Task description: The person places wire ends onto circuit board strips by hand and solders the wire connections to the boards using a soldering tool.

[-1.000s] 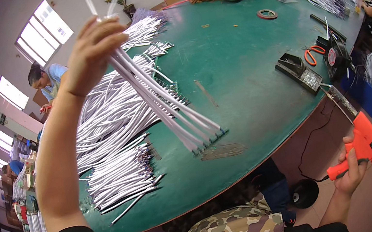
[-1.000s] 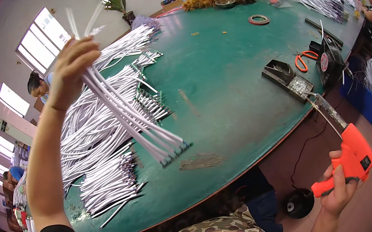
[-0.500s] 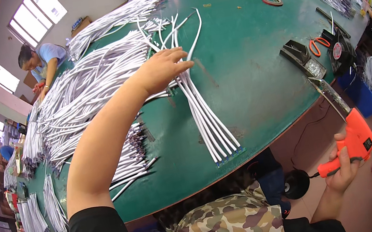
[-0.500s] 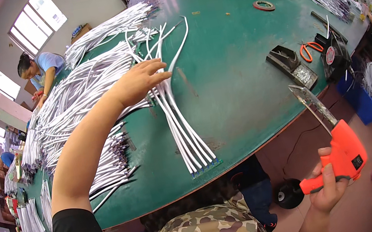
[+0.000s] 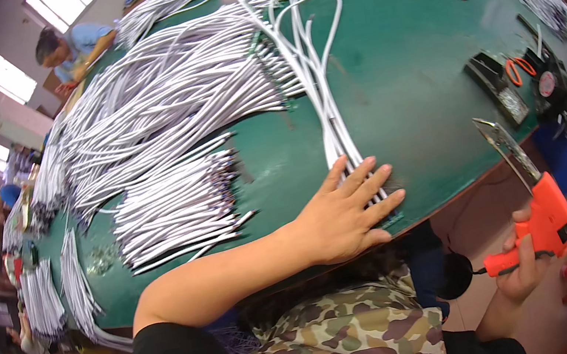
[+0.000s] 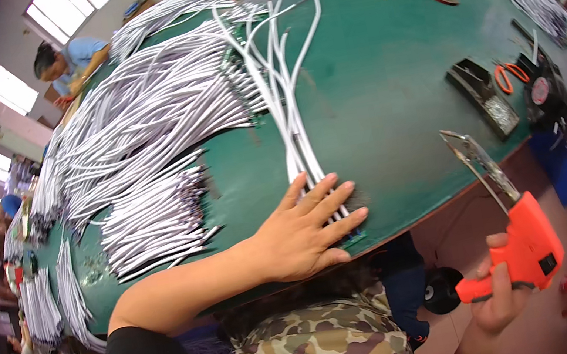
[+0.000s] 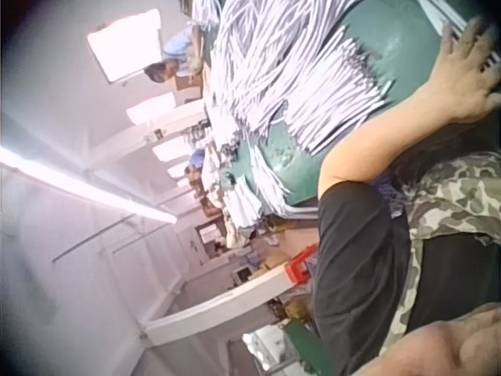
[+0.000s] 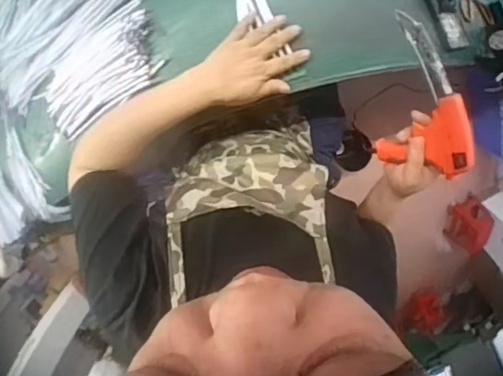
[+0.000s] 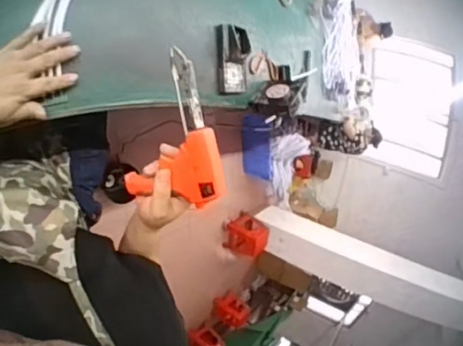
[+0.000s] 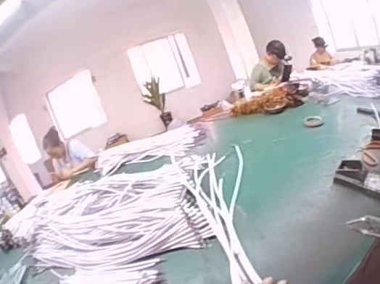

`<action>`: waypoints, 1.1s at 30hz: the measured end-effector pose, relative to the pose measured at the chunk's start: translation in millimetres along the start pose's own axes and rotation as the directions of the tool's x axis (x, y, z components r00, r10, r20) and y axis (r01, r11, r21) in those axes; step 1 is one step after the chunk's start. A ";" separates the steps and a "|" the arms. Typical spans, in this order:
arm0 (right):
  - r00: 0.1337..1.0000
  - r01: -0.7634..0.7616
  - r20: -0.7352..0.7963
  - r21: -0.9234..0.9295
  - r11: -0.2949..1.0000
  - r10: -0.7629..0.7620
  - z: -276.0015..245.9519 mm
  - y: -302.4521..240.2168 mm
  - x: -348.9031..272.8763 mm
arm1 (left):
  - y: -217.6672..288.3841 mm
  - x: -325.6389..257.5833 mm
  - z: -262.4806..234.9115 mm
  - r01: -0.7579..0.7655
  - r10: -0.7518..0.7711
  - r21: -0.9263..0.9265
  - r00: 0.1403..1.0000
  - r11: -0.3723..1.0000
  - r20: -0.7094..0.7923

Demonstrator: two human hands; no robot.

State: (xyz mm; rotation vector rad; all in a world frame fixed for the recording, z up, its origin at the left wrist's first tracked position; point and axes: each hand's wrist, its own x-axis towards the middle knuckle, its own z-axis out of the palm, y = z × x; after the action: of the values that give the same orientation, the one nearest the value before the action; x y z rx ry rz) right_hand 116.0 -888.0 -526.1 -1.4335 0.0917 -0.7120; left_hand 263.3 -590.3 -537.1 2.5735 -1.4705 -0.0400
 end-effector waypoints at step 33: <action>0.869 0.404 0.318 -0.015 0.915 -0.379 87.2 -86.9 105.6 | -52.1 -162.8 -73.0 0.454 -0.524 -0.269 0.674 0.850 -0.521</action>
State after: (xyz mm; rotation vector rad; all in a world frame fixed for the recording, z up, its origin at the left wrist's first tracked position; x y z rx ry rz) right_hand 206.5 -862.3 -394.0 -1.6475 -0.4336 -0.8088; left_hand 232.6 -414.8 -484.4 2.4721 -0.5152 0.5279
